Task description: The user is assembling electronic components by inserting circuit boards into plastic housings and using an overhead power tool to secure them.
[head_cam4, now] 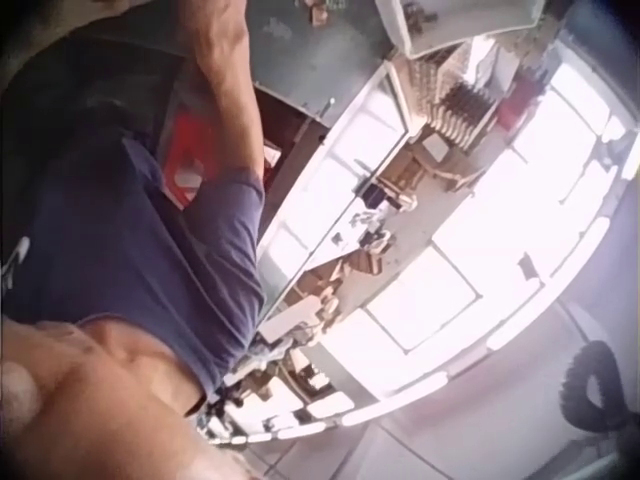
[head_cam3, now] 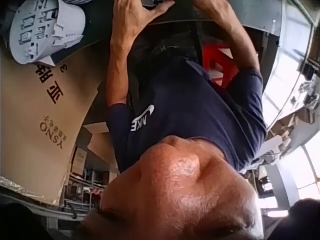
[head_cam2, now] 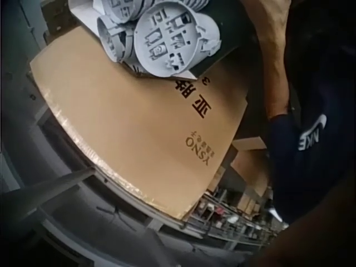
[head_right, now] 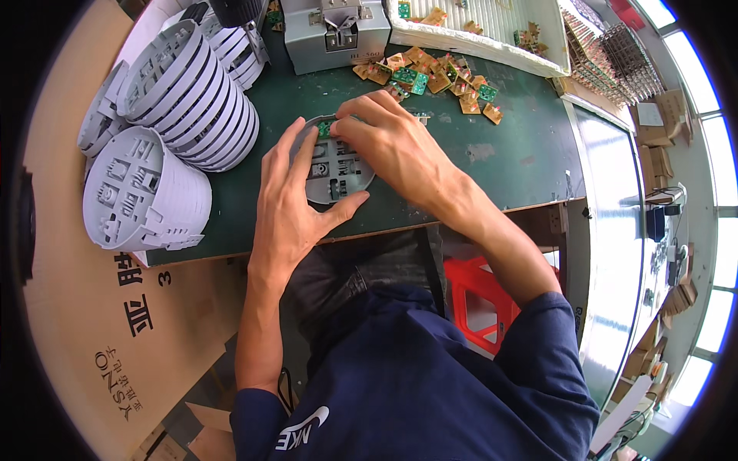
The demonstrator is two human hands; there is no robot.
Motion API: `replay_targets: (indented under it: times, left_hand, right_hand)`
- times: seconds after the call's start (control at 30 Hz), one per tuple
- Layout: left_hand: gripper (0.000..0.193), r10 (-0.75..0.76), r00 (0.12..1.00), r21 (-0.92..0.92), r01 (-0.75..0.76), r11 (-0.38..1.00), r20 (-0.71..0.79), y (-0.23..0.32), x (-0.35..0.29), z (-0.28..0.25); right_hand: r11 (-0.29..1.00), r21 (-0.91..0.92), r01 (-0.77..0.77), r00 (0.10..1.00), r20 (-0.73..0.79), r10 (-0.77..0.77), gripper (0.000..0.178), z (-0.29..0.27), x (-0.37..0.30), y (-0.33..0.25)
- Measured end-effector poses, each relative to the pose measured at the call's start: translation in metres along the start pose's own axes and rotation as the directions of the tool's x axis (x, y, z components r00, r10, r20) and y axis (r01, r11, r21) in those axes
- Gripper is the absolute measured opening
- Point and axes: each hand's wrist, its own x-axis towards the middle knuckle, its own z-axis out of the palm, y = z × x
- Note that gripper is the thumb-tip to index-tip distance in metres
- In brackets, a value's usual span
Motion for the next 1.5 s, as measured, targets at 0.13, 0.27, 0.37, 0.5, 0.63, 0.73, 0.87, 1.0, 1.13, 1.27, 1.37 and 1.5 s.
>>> replay_targets:
  times: [0.13, 0.27, 0.37, 0.5, 0.63, 0.73, 0.87, 1.0, 1.13, 1.27, 1.37, 1.5]
  left_hand:
    - [0.087, -0.009, 1.0, 0.021, 0.008, 1.0, 0.024, 0.002, 0.001, -0.003]
    - [0.087, 0.015, 1.0, 0.046, -0.016, 0.999, 0.025, 0.002, 0.0, -0.003]
    - [0.089, 0.05, 0.998, 0.077, -0.052, 0.996, 0.027, 0.003, 0.001, -0.002]
    - [0.09, 0.067, 0.998, 0.106, -0.067, 0.992, -0.004, 0.002, 0.001, 0.002]
    - [0.09, 0.058, 0.998, 0.103, -0.059, 0.993, 0.005, 0.003, -0.001, 0.002]
    - [0.089, 0.046, 0.999, 0.085, -0.047, 0.995, 0.014, 0.002, -0.002, 0.001]
    - [0.088, 0.054, 0.998, 0.052, -0.056, 0.997, 0.04, 0.003, 0.002, -0.004]
    - [0.086, -0.003, 1.0, 0.008, 0.003, 1.0, 0.015, 0.0, -0.001, -0.004]
    - [0.087, 0.01, 1.0, 0.006, -0.01, 1.0, 0.025, -0.002, -0.001, -0.004]
    - [0.088, 0.029, 0.998, 0.042, -0.031, 0.999, 0.049, 0.001, 0.0, -0.005]
    - [0.09, 0.019, 0.998, 0.035, -0.021, 0.999, 0.052, 0.004, 0.002, -0.004]
    - [0.093, 0.024, 0.999, 0.109, -0.029, 0.994, 0.043, 0.005, 0.003, -0.004]
  right_hand:
    - [0.998, -0.034, 0.057, 0.997, 0.051, -0.055, 0.04, -0.006, -0.002, 0.002]
    - [0.998, -0.04, 0.057, 0.989, 0.138, -0.051, 0.041, -0.015, -0.003, -0.004]
    - [0.985, 0.169, 0.016, 0.996, 0.08, -0.03, 0.038, -0.025, 0.008, 0.013]
    - [0.961, 0.273, -0.035, 0.922, -0.363, 0.137, 0.023, -0.07, 0.072, 0.003]
    - [0.953, 0.301, 0.02, 0.966, -0.251, 0.059, 0.021, -0.079, 0.098, -0.003]
    - [0.966, 0.222, -0.132, 0.99, 0.082, 0.116, 0.017, -0.073, 0.077, -0.016]
    - [0.987, 0.048, 0.156, 0.971, 0.176, -0.162, 0.022, -0.042, 0.037, 0.021]
    - [0.978, -0.045, 0.203, 0.906, 0.387, -0.17, 0.042, -0.036, 0.015, 0.022]
    - [0.952, -0.146, 0.267, 0.923, 0.323, -0.21, 0.042, -0.032, 0.005, 0.015]
    - [0.931, -0.258, 0.258, 0.934, 0.313, -0.172, 0.042, -0.028, 0.001, 0.009]
    - [0.916, -0.301, 0.264, 0.94, 0.293, -0.175, 0.043, -0.026, 0.0, 0.013]
    - [0.955, -0.17, 0.243, 0.926, 0.333, -0.176, 0.043, -0.029, 0.012, 0.018]
